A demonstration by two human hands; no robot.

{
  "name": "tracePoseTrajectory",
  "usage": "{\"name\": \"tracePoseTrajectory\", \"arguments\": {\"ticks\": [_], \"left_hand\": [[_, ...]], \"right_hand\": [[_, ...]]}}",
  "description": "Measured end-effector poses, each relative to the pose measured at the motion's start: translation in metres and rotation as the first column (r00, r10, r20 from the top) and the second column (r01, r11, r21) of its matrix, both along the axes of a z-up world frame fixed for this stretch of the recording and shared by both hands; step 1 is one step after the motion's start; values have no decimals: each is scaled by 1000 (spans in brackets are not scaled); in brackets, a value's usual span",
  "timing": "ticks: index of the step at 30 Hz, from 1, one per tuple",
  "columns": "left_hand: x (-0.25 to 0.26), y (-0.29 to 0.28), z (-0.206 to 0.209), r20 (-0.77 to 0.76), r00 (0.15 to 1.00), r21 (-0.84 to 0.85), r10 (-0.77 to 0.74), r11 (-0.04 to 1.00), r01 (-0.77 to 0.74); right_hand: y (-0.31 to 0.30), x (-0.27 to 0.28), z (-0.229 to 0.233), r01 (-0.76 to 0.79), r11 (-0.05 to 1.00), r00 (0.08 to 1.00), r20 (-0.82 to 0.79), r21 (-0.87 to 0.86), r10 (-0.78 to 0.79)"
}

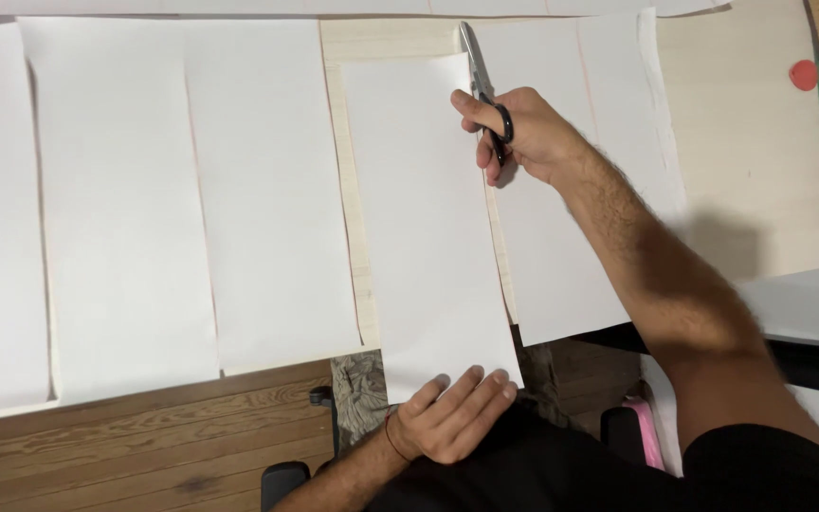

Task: Cutting large sheets of paper into strips along marked lines using scissors

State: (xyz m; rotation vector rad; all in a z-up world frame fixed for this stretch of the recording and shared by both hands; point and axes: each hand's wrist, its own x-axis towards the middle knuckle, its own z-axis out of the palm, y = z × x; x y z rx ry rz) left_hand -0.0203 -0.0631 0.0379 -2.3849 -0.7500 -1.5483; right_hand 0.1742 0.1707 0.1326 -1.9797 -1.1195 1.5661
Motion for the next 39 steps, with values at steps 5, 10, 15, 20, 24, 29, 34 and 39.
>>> {"name": "tracePoseTrajectory", "arguments": {"ticks": [5, 10, 15, 20, 24, 29, 34, 39], "left_hand": [[3, 8, -13, -43, 994, -4, 103, 995, -104], [-10, 20, 1, -122, 989, -111, 83, 989, -97], [-8, 36, 45, -255, 967, -485, -3, 866, -125], [-1, 40, 39, -674, 738, -591, -39, 628, -507], [-11, 47, 51, -573, 819, -647, 19, 603, -467], [-33, 49, 53, -503, 859, -647, 98, 617, -449], [-59, 41, 47, -498, 856, -583, 142, 675, -452], [-67, 41, 30, -503, 844, -459, 185, 770, -443]], "right_hand": [[-34, 3, 16, -71, 997, 997, -8, 40, 72], [-141, 54, 35, -79, 963, 993, -61, 256, 97], [-245, 130, 4, 140, 865, 986, -146, 481, -78], [-329, 157, -3, 381, 809, 918, -83, 447, -387], [-370, 169, -27, 433, 772, 900, -169, 465, -403], [-384, 164, -36, 408, 796, 913, -199, 448, -356], [-381, 160, -39, 371, 834, 929, -185, 410, -322], [-367, 165, -45, 333, 840, 939, -232, 428, -253]]}}
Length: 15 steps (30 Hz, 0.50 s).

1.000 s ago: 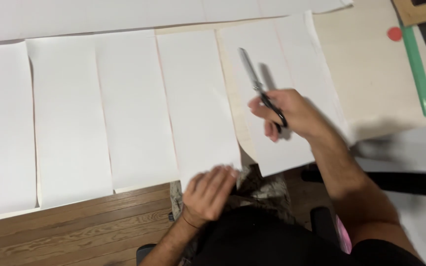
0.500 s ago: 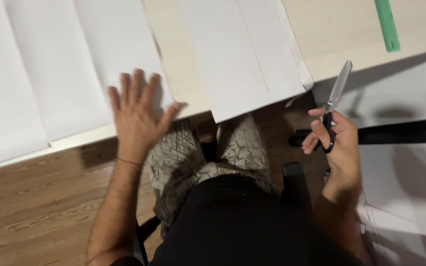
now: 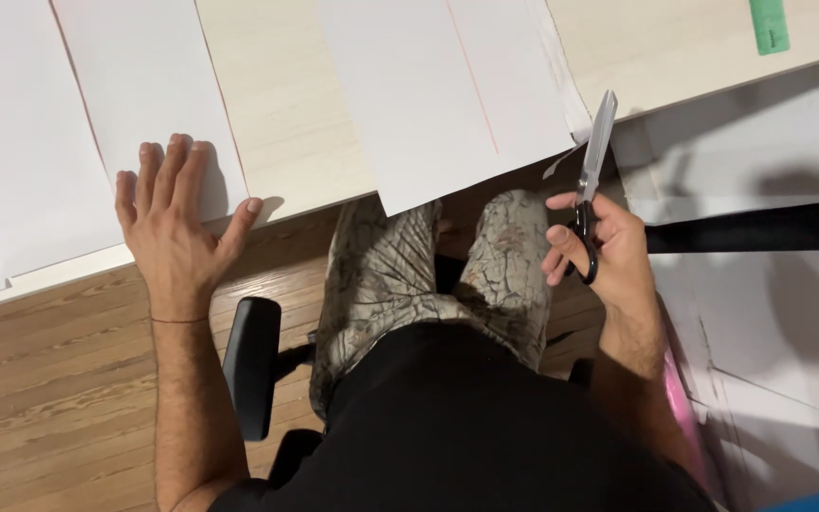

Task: Cutting large sheets of paper into strips along marked lines using scissors

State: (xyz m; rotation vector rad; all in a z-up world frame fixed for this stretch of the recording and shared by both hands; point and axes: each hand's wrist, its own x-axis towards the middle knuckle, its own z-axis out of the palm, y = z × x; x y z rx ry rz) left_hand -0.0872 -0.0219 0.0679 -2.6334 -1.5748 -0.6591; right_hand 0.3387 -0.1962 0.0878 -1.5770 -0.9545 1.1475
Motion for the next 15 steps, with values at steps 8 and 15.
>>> {"name": "tracePoseTrajectory", "arguments": {"ticks": [8, 15], "left_hand": [[99, 1, 26, 201, 972, -14, -125, 991, 131], [161, 28, 17, -87, 935, -312, -344, 901, 303]], "right_hand": [[20, 27, -3, -299, 953, 951, -58, 52, 302], [4, 12, -26, -251, 963, 903, -335, 98, 270]]}}
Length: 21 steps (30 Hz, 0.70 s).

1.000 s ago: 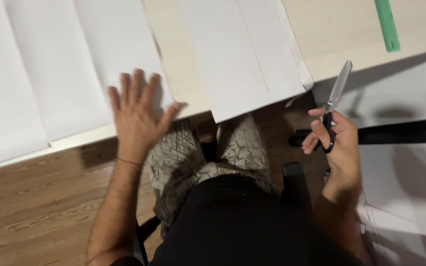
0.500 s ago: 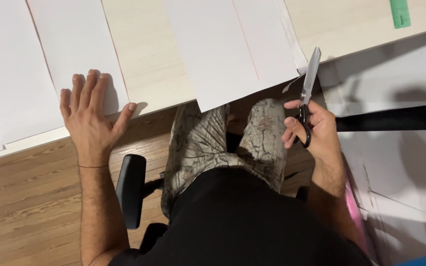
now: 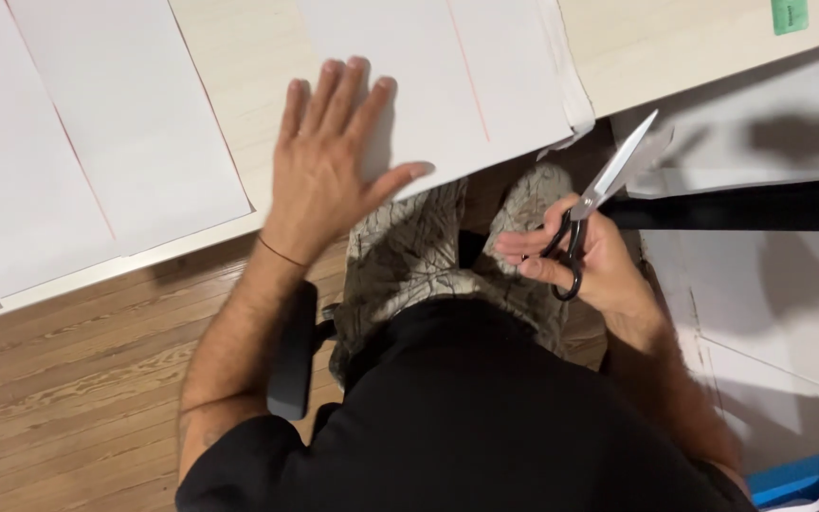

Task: Cutting large sheets of paper into strips along marked lines using scissors

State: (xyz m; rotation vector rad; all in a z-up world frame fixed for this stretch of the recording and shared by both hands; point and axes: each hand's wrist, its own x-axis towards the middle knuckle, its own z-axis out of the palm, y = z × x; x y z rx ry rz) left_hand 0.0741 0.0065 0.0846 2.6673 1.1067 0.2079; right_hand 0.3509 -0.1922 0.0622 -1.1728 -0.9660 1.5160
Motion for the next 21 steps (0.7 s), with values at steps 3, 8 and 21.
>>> {"name": "tracePoseTrajectory", "arguments": {"ticks": [3, 8, 21], "left_hand": [[-13, 15, 2, 47, 999, -33, -10, 999, 12], [-20, -2, -4, 238, 970, 218, 38, 972, -92], [51, -88, -65, 426, 401, -903, 811, 409, 133]], "right_hand": [[-11, -7, -3, -92, 987, 991, 111, 135, 77], [-12, -26, 9, -232, 955, 953, 154, -185, 261], [-12, -29, 11, -251, 909, 964, 0, -332, 266]]}}
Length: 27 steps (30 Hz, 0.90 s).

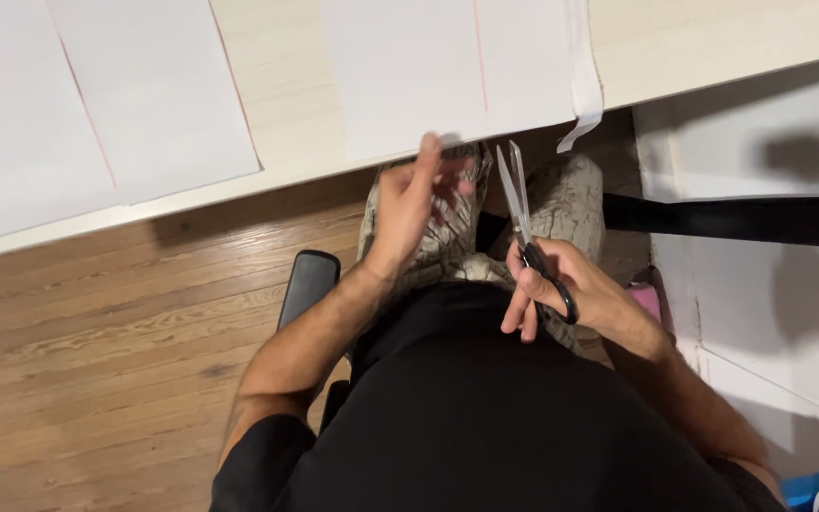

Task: Cutting large sheets of paper into strips along marked lines using scissors

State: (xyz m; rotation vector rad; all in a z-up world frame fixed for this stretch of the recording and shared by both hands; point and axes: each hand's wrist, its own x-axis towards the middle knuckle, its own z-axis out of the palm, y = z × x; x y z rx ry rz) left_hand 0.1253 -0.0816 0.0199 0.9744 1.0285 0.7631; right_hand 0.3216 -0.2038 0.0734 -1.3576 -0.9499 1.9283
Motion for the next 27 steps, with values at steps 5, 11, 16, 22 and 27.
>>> {"name": "tracePoseTrajectory", "arguments": {"ticks": [5, 11, 16, 22, 27], "left_hand": [[35, 2, 25, 174, 936, -305, 305, 921, -243], [40, -12, 30, 214, 934, -306, 286, 928, -214], [41, -13, 31, 240, 917, -265, 320, 930, -256], [46, -16, 22, 296, 891, -276, 346, 923, -267], [45, -18, 14, 298, 886, -292, 355, 918, -270]], "right_hand": [[6, -5, 16, -62, 998, 988, 139, 7, 60], [-8, 3, 9, -40, 998, 981, 187, -44, 47], [-3, -4, 14, 7, 999, 985, 173, -34, -2], [5, -10, 21, 50, 999, 991, 124, 17, -52], [18, -19, 27, 67, 996, 992, 106, 57, -73]]}}
